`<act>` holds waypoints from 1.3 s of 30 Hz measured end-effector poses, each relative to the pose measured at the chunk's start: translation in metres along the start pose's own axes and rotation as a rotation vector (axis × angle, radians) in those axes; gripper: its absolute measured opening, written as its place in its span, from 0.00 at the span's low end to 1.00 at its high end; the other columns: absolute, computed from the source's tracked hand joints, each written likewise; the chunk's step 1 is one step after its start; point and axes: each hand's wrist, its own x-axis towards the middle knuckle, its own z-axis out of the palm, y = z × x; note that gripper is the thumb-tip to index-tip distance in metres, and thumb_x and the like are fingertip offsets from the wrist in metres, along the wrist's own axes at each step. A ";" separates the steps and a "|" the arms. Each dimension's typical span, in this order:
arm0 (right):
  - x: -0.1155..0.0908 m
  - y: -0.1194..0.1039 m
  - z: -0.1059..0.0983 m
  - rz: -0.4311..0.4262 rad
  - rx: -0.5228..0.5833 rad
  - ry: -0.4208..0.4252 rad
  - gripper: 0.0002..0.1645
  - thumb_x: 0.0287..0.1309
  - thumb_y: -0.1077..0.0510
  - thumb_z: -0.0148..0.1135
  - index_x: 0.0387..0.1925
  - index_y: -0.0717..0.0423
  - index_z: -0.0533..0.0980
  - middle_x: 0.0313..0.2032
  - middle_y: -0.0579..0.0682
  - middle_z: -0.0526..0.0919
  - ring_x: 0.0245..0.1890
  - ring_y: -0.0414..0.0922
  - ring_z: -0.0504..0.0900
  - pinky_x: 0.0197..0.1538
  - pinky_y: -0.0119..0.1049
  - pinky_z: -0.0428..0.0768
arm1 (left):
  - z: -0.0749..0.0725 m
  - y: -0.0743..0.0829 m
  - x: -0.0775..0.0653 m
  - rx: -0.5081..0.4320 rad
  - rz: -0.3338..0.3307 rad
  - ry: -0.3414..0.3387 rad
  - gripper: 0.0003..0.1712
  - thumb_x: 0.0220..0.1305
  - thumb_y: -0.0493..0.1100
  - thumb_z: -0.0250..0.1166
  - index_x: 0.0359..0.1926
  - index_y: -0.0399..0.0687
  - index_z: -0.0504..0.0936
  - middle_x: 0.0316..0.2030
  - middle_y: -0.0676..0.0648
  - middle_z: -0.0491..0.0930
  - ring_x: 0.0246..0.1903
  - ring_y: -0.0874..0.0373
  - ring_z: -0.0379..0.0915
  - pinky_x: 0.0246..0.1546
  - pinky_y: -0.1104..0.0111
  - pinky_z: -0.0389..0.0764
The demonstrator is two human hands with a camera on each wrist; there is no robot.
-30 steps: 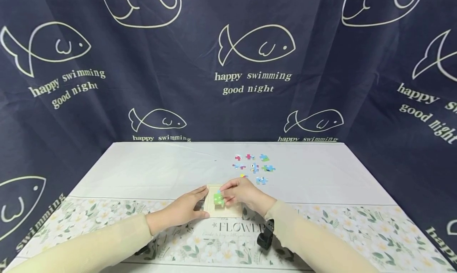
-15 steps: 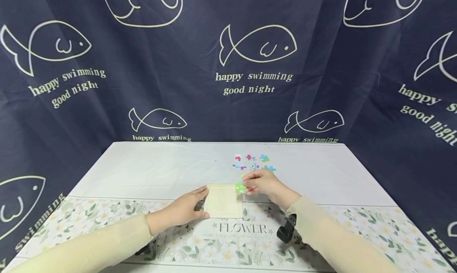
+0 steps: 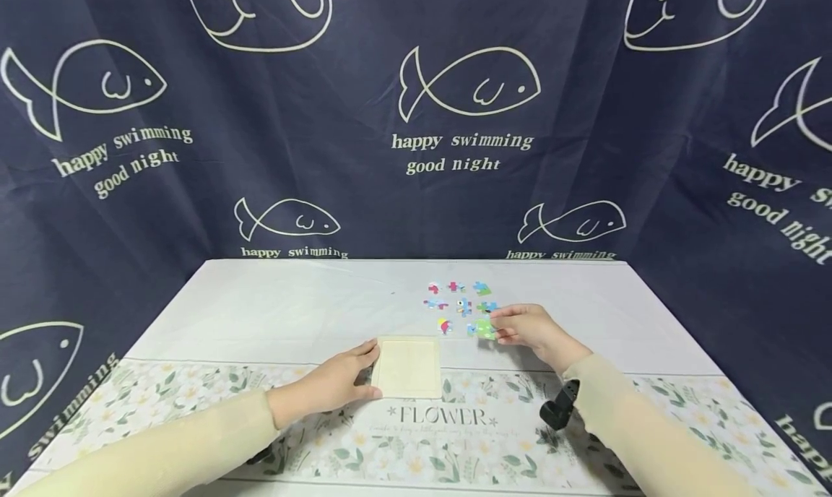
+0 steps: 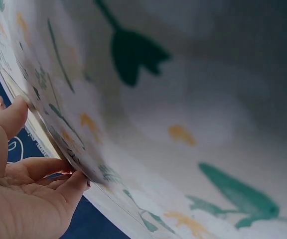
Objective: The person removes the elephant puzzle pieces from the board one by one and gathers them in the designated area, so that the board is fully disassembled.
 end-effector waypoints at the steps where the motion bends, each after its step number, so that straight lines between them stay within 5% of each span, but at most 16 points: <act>1: 0.001 0.002 -0.004 0.007 -0.009 0.006 0.26 0.64 0.62 0.58 0.57 0.78 0.68 0.31 0.44 0.84 0.31 0.38 0.84 0.41 0.31 0.86 | 0.000 0.000 -0.001 -0.003 0.001 -0.001 0.46 0.61 0.56 0.66 0.71 0.35 0.60 0.74 0.39 0.54 0.72 0.46 0.54 0.70 0.56 0.64; 17: 0.011 0.018 -0.030 0.115 -0.243 0.163 0.19 0.64 0.62 0.58 0.51 0.74 0.74 0.31 0.47 0.85 0.30 0.39 0.82 0.37 0.32 0.84 | 0.003 -0.001 -0.002 -0.011 0.010 0.001 0.46 0.62 0.57 0.65 0.72 0.36 0.59 0.74 0.40 0.52 0.73 0.46 0.51 0.71 0.55 0.62; 39: 0.010 0.013 -0.033 0.042 -0.141 0.189 0.23 0.66 0.60 0.56 0.54 0.75 0.72 0.34 0.47 0.86 0.32 0.37 0.84 0.41 0.31 0.86 | -0.002 -0.011 0.000 -0.085 0.006 0.001 0.47 0.61 0.57 0.65 0.72 0.37 0.59 0.74 0.42 0.56 0.73 0.46 0.52 0.73 0.53 0.58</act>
